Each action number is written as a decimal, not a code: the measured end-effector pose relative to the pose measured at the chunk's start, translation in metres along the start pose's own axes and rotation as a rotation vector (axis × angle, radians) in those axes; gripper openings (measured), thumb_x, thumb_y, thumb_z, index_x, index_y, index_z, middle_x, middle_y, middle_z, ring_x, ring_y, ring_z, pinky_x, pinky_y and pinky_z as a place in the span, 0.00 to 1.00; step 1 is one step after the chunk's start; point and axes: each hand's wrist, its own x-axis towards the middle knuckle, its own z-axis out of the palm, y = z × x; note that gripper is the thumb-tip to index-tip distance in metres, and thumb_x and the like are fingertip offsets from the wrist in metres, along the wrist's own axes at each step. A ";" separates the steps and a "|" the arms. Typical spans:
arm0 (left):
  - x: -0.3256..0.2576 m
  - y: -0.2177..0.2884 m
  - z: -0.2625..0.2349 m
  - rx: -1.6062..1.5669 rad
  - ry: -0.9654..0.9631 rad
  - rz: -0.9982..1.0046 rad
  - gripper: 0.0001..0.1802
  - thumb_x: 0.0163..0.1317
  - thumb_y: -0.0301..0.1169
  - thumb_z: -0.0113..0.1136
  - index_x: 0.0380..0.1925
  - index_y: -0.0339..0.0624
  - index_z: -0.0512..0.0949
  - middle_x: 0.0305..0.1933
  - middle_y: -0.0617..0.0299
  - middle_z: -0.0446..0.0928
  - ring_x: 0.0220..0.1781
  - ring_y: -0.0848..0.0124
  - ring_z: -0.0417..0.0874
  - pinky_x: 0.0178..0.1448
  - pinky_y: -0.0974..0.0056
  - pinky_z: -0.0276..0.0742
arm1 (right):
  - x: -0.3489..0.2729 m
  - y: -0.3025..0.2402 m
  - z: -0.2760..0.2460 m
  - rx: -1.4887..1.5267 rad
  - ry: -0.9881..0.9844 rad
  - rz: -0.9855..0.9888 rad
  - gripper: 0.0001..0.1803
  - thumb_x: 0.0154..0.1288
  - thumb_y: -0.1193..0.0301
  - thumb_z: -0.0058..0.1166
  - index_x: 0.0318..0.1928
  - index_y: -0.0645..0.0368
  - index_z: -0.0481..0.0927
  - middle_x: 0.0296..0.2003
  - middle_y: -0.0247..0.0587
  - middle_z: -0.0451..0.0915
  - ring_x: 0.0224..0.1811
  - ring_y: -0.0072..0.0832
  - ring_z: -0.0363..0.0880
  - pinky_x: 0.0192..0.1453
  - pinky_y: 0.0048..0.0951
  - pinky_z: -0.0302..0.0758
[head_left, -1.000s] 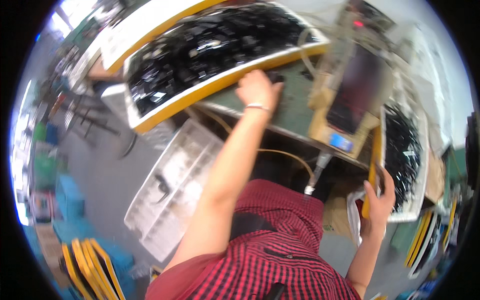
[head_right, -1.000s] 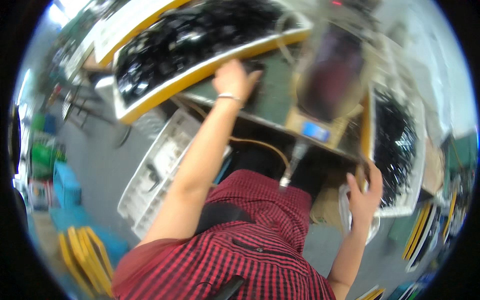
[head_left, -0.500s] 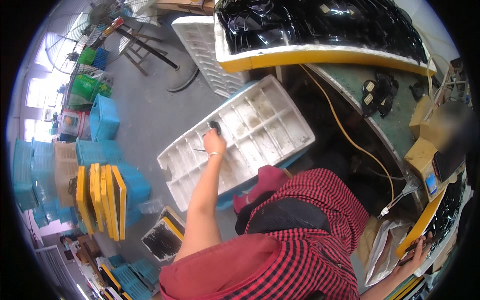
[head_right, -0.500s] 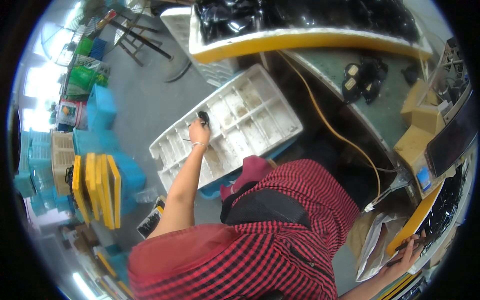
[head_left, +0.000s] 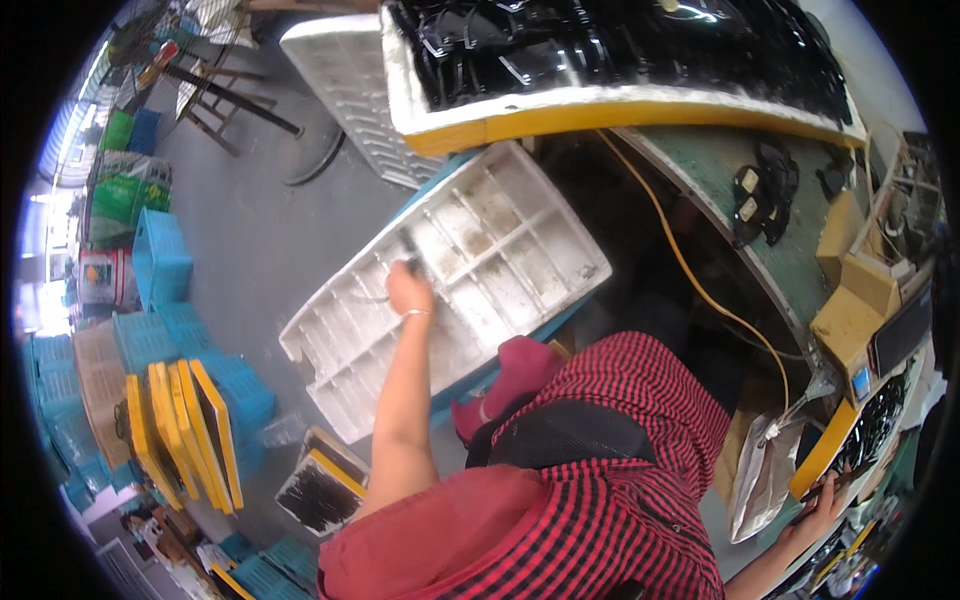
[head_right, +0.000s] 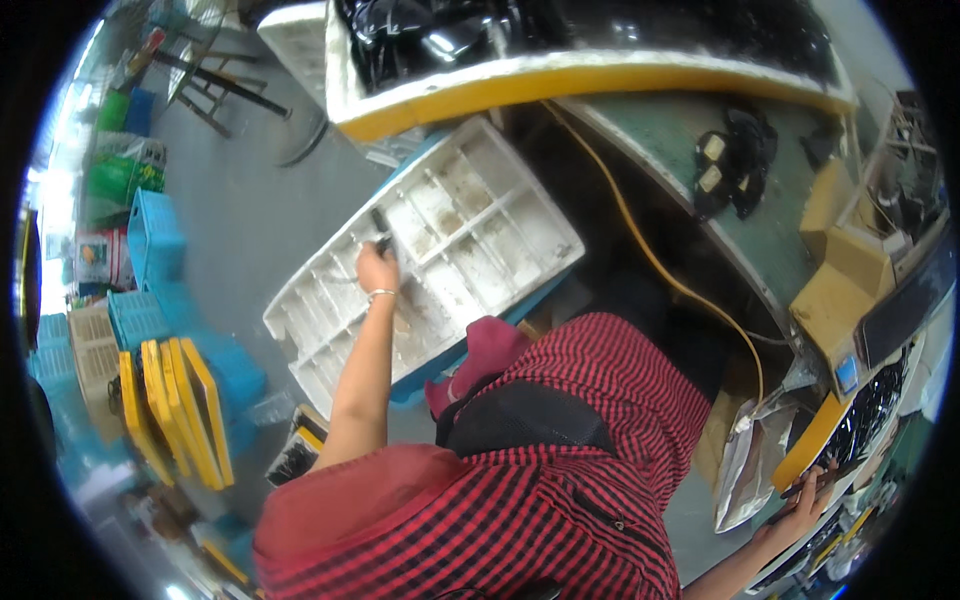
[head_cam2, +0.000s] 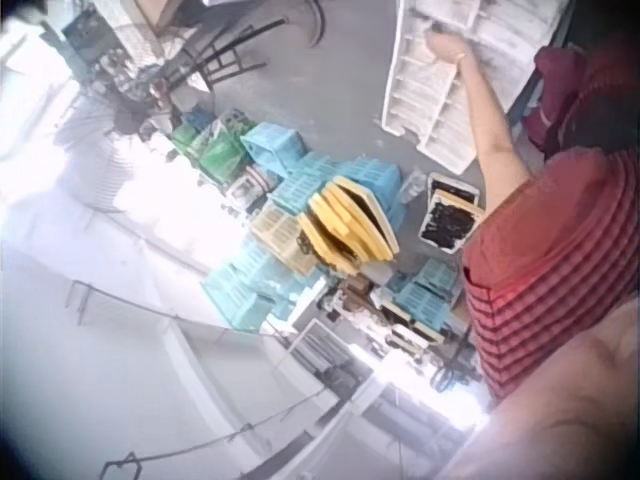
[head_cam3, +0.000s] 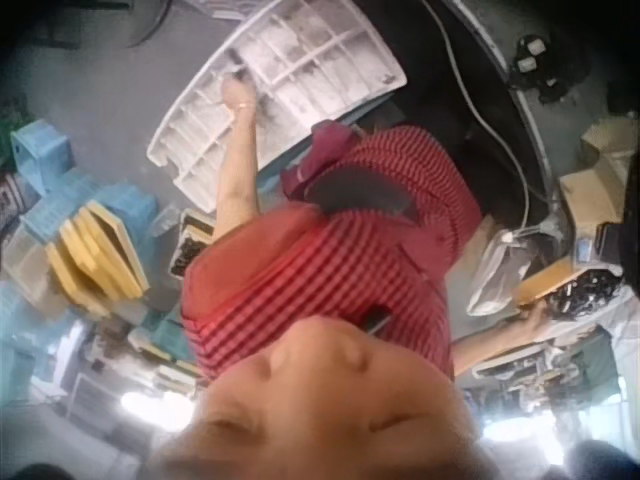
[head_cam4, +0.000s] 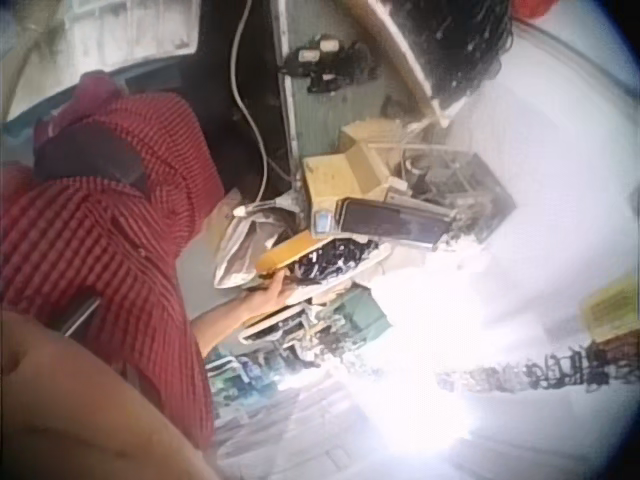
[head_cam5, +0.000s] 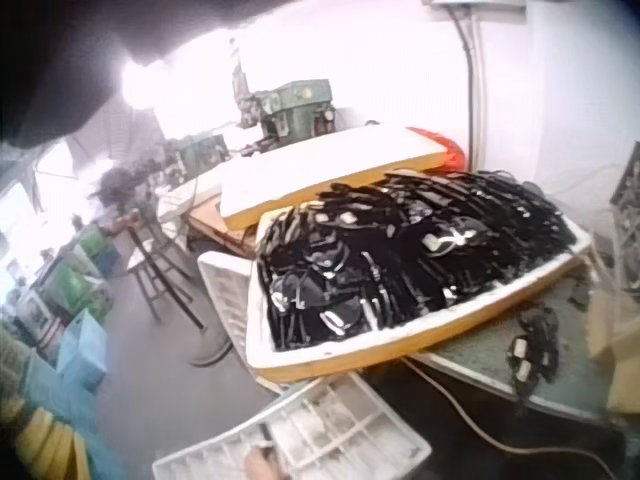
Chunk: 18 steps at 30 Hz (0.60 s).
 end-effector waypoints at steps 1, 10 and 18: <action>-0.014 0.011 -0.002 -0.066 -0.033 0.112 0.08 0.55 0.28 0.60 0.34 0.39 0.77 0.36 0.46 0.79 0.42 0.46 0.78 0.46 0.46 0.73 | 0.003 0.002 0.005 0.003 -0.009 -0.019 0.25 0.69 0.71 0.53 0.65 0.57 0.68 0.35 0.27 0.76 0.30 0.10 0.68 0.27 0.10 0.59; -0.042 0.090 0.047 0.127 -0.599 0.118 0.13 0.61 0.39 0.56 0.39 0.45 0.81 0.40 0.52 0.83 0.45 0.52 0.82 0.48 0.53 0.77 | 0.017 0.000 0.025 0.052 -0.198 -0.035 0.24 0.69 0.72 0.52 0.65 0.58 0.69 0.41 0.34 0.77 0.38 0.14 0.73 0.37 0.13 0.65; -0.011 0.072 0.044 0.271 -0.296 0.376 0.14 0.64 0.36 0.49 0.35 0.41 0.82 0.39 0.50 0.82 0.44 0.51 0.83 0.46 0.52 0.79 | -0.005 0.012 0.021 0.292 -0.164 0.039 0.25 0.68 0.74 0.53 0.64 0.61 0.68 0.44 0.37 0.77 0.44 0.21 0.74 0.48 0.22 0.70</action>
